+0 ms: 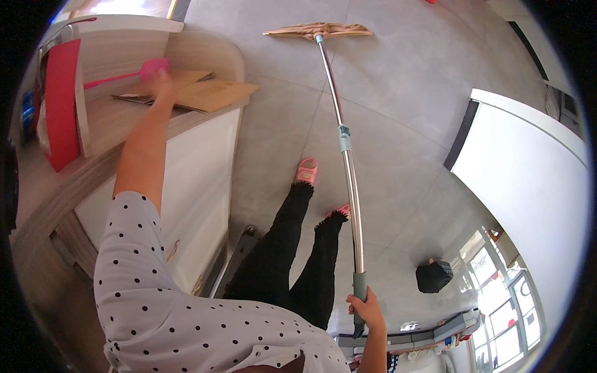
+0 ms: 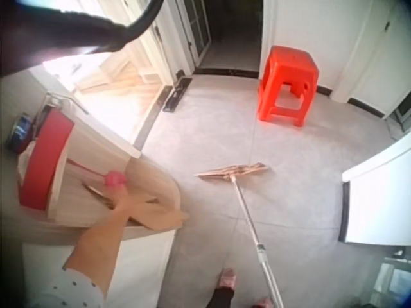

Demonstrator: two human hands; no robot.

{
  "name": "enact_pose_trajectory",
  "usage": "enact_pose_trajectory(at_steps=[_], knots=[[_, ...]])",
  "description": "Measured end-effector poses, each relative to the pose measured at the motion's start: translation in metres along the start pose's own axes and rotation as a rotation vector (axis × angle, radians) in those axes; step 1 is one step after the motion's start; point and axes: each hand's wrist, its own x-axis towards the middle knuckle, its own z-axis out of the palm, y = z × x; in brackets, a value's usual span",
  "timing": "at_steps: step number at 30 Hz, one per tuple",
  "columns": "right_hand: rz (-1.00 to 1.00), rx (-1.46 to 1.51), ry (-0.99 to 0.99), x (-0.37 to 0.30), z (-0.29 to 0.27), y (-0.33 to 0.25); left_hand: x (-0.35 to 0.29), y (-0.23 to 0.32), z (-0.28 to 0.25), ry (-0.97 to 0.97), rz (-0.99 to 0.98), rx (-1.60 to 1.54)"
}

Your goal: The person mops a tiled floor using a flat mop and a red bucket. They move a red plastic stool and a cardboard box to clean underneath them, then return the items to their original positions. The person also briefly handles a pink dustpan and brush set before resuming mopping.

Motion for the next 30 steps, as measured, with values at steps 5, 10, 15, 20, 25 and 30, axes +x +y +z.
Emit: enact_pose_trajectory(at_steps=[5,10,15,20,25,30], knots=[[-0.005,-0.021,-0.031,0.005,-0.004,-0.002,-0.091,0.061,-0.04,-0.309,0.754,-0.375],[-0.019,0.008,-0.011,0.004,-0.004,0.0,-0.162,0.07,-0.038,-0.276,0.703,0.14],[-0.028,-0.052,0.012,0.004,-0.003,0.001,-0.125,0.05,-0.015,-0.341,0.585,0.228],[-0.069,-0.085,0.049,0.008,-0.003,0.009,-0.102,0.032,-0.003,-0.319,0.487,0.086],[-0.244,-0.253,0.232,-0.008,0.015,0.006,-0.112,0.031,-0.002,-0.097,0.593,0.139],[-0.27,-0.331,0.21,-0.019,0.017,0.001,-0.158,0.07,-0.01,-0.041,0.836,-0.296]])
